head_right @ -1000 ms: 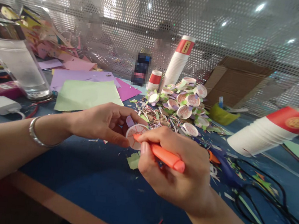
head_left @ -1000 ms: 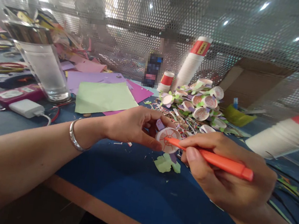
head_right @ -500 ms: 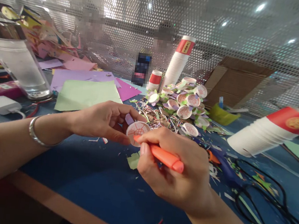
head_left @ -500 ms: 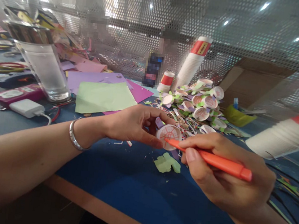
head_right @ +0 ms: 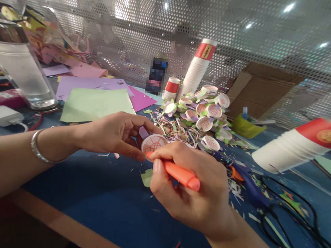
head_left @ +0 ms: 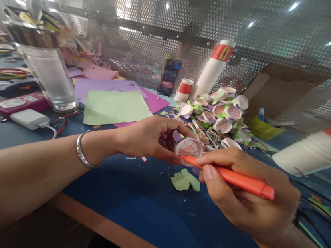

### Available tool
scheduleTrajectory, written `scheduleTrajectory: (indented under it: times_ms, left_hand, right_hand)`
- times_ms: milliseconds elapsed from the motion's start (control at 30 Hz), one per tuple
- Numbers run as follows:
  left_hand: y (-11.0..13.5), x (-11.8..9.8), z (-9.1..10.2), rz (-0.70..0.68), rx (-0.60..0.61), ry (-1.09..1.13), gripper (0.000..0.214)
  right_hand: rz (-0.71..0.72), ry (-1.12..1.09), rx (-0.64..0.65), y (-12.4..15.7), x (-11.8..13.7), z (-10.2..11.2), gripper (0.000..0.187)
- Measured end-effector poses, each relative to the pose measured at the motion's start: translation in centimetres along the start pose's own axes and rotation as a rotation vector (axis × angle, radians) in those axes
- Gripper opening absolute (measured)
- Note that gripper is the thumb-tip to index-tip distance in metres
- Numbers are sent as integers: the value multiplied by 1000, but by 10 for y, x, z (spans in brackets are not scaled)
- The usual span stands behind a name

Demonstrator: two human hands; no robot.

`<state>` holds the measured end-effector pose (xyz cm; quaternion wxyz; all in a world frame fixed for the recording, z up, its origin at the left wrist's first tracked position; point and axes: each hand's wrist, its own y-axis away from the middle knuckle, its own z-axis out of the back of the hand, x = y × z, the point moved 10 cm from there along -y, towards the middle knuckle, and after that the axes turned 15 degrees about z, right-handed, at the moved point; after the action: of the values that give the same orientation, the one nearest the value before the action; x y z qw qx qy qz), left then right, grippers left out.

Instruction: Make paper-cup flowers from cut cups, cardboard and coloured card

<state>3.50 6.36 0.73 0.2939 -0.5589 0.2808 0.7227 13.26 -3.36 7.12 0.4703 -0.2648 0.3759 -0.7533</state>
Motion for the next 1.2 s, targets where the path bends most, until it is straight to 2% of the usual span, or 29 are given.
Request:
scheduleTrajectory:
  times_ms: [267, 500, 867, 1200]
  left_hand:
    - [1, -3, 6, -11, -54, 20, 53]
    - [2, -4, 5, -26, -47, 43, 54]
    - [3, -7, 8, -57, -86, -33, 57]
    - [3, -4, 9, -23, -82, 85, 56]
  right_hand:
    - [16, 0, -14, -1, 0, 2, 14]
    - [16, 33, -32, -2, 0, 7, 17]
    - [8, 45, -20, -3, -1, 6, 15]
    - [20, 45, 1, -2, -1, 5, 12]
